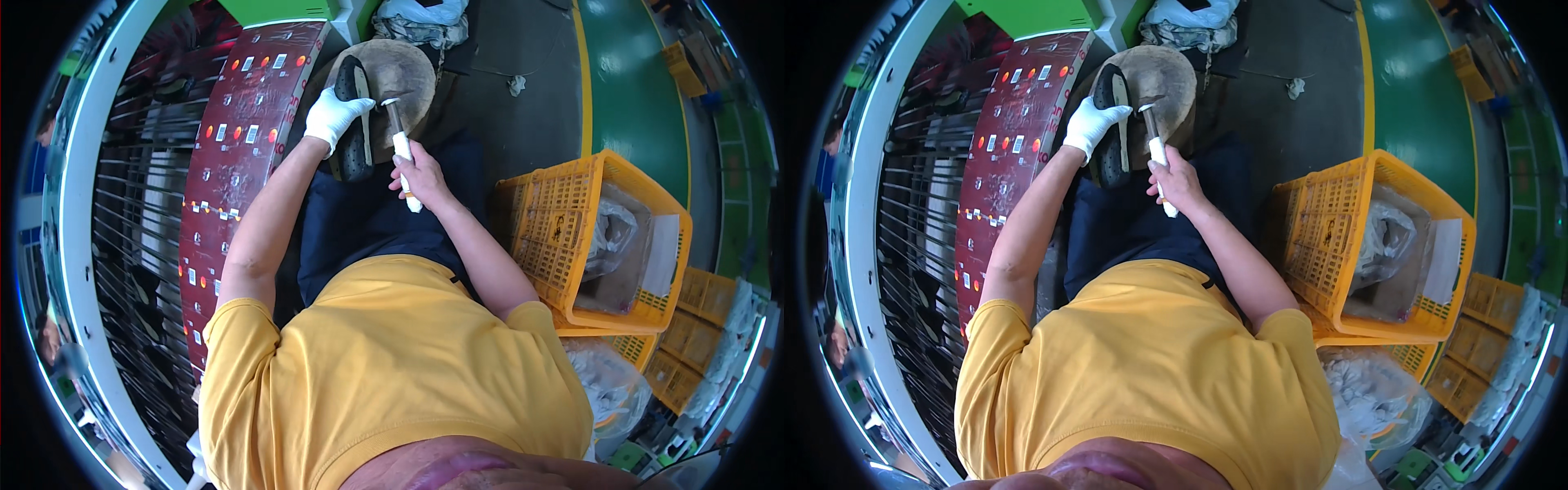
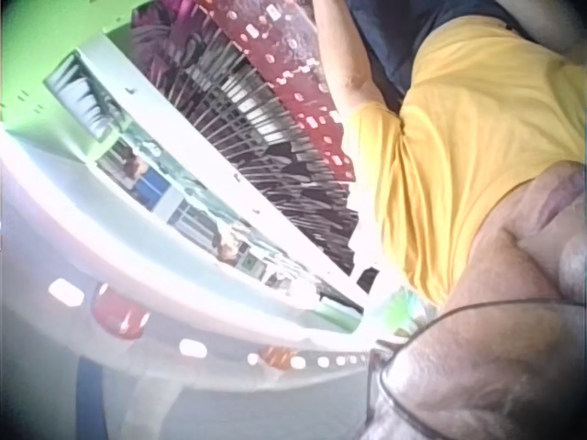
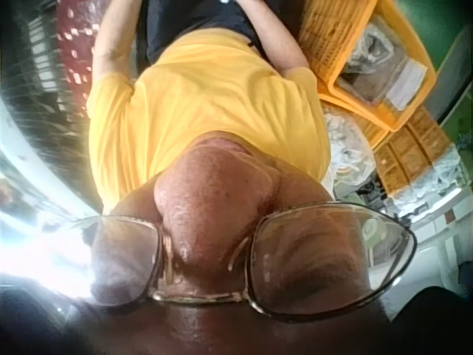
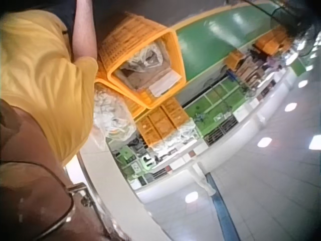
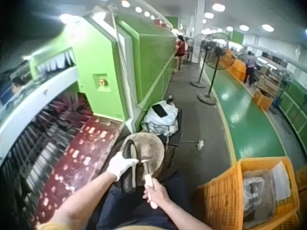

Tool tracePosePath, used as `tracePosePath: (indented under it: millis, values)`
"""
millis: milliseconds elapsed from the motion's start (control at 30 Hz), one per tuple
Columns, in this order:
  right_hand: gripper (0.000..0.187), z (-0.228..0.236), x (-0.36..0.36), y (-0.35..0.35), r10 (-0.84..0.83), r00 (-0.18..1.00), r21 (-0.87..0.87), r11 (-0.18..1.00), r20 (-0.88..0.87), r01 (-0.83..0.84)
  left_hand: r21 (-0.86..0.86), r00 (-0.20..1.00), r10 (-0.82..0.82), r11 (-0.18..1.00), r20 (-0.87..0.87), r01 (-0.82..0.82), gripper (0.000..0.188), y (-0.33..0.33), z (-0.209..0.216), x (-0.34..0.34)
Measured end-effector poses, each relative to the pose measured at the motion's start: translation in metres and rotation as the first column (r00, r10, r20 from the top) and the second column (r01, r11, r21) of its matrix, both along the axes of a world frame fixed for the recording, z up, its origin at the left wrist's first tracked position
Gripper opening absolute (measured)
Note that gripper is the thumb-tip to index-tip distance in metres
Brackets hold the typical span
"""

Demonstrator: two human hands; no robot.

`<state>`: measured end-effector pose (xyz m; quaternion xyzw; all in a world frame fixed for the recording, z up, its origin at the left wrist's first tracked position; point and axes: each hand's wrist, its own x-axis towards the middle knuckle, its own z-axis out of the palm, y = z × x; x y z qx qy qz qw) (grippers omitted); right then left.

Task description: The recorder takes shoe soles from a crate, places them on a wooden block, and uses a hammer to flatten or bond the components before placing them on a conveyor belt.

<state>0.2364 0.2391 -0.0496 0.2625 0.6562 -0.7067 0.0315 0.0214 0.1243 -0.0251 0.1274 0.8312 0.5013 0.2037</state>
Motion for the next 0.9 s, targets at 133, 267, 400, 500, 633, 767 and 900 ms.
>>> tracePosePath:
  millis: [133, 267, 400, 500, 633, 767, 900]
  values:
    - [0.046, -0.015, 0.003, 0.002, -0.052, 0.998, -0.123, 0.991, -0.030, 0.048, -0.110, 0.999, -0.003, 0.994, 0.054, 0.009, 0.069, -0.031, 0.004, 0.021]
    - [0.056, 0.001, 0.016, 0.013, -0.053, 0.999, -0.067, 0.996, -0.009, 0.052, 0.214, 0.658, -0.044, 0.960, 0.751, -0.180, 0.051, -0.063, 0.012, 0.071]
    - [0.066, 0.043, 0.003, 0.033, 0.069, 0.990, 0.020, 0.997, 0.120, -0.071, 0.281, 0.688, -0.041, 0.929, 0.724, -0.240, 0.056, -0.081, -0.009, 0.110]
    - [0.066, 0.112, -0.018, 0.051, 0.148, 0.984, 0.160, 0.978, -0.094, -0.132, 0.324, 0.690, -0.053, 0.907, 0.722, -0.269, 0.054, -0.086, -0.031, 0.119]
    - [0.048, 0.198, -0.037, 0.062, 0.112, 0.789, 0.331, 0.936, -0.604, 0.121, 0.363, 0.641, -0.104, 0.886, 0.761, -0.288, 0.046, -0.089, -0.022, 0.124]
    - [0.033, 0.132, -0.035, 0.026, -0.024, 0.623, 0.280, 0.880, -0.782, 0.385, 0.398, 0.627, -0.136, 0.868, 0.767, -0.298, 0.046, -0.088, -0.023, 0.123]
    - [0.063, 0.111, -0.011, 0.026, 0.328, 0.933, 0.387, 0.848, 0.151, -0.361, 0.413, 0.645, -0.147, 0.865, 0.750, -0.284, 0.044, -0.096, -0.035, 0.127]
